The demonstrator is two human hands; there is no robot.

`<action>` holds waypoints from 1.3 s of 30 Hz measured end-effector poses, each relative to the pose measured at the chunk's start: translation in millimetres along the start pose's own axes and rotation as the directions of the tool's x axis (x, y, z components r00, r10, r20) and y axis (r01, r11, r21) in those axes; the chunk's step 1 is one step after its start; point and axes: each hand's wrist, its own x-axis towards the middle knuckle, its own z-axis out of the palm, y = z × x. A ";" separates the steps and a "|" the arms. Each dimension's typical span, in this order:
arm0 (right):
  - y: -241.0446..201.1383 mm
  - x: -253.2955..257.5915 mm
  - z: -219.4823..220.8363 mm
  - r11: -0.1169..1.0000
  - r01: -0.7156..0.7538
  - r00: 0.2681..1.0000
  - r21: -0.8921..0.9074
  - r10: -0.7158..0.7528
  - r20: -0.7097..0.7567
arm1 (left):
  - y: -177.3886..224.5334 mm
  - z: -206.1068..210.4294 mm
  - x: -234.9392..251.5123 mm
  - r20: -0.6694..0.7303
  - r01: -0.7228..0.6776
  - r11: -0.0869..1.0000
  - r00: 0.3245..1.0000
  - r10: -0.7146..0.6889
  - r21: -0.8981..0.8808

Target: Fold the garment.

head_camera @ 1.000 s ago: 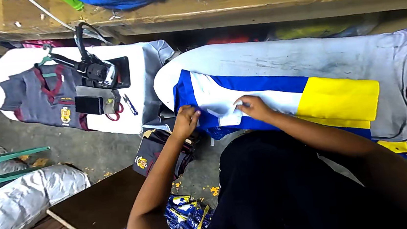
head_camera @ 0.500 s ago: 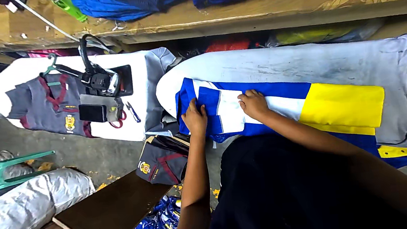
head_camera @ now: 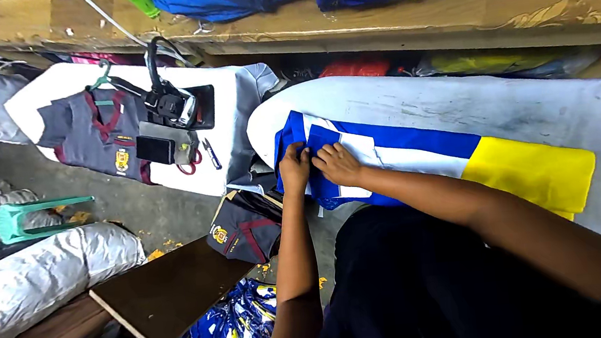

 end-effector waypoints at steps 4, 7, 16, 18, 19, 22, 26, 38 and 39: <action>6.8 10.8 -25.9 0.932 -0.237 0.966 0.273 0.257 -0.038 | -4.6 -9.1 -3.2 -0.150 0.006 0.995 0.989 -0.020 -0.096; 11.5 10.6 -53.7 0.770 -0.335 0.863 0.543 0.482 -0.151 | -3.1 -12.6 -11.7 -0.106 0.069 0.994 0.993 -0.060 0.089; 0.6 0.6 -50.8 0.758 -0.212 0.803 0.617 0.495 -0.332 | 7.3 11.4 11.0 -0.038 0.044 0.999 0.998 -0.044 0.009; -6.8 -5.1 -37.4 0.819 -0.181 0.840 0.544 0.417 -0.347 | 3.2 9.2 24.4 0.042 0.068 0.995 0.997 -0.065 -0.069; -8.9 -9.0 -30.0 0.845 -0.177 0.873 0.504 0.372 -0.316 | -1.8 6.9 31.0 0.092 0.084 0.992 0.993 -0.075 -0.098; -8.7 -21.9 -23.1 0.896 -0.229 0.973 0.380 0.215 0.078 | -23.7 -2.2 48.1 0.209 0.170 0.943 0.971 -0.112 -0.285; -11.7 -42.0 -45.4 0.909 -0.230 0.956 0.347 0.143 0.257 | -21.1 -19.8 52.7 0.137 0.242 0.889 0.969 -0.204 -0.388; 70.6 -248.7 -139.2 0.373 -0.927 0.371 -0.045 0.890 -0.265 | 18.0 23.5 85.7 -0.263 0.011 1.000 0.965 -0.008 0.008; 72.2 -264.3 -137.1 0.282 -0.957 0.289 -0.068 0.917 -0.275 | 11.8 27.0 84.9 -0.292 -0.022 1.000 0.956 0.028 0.023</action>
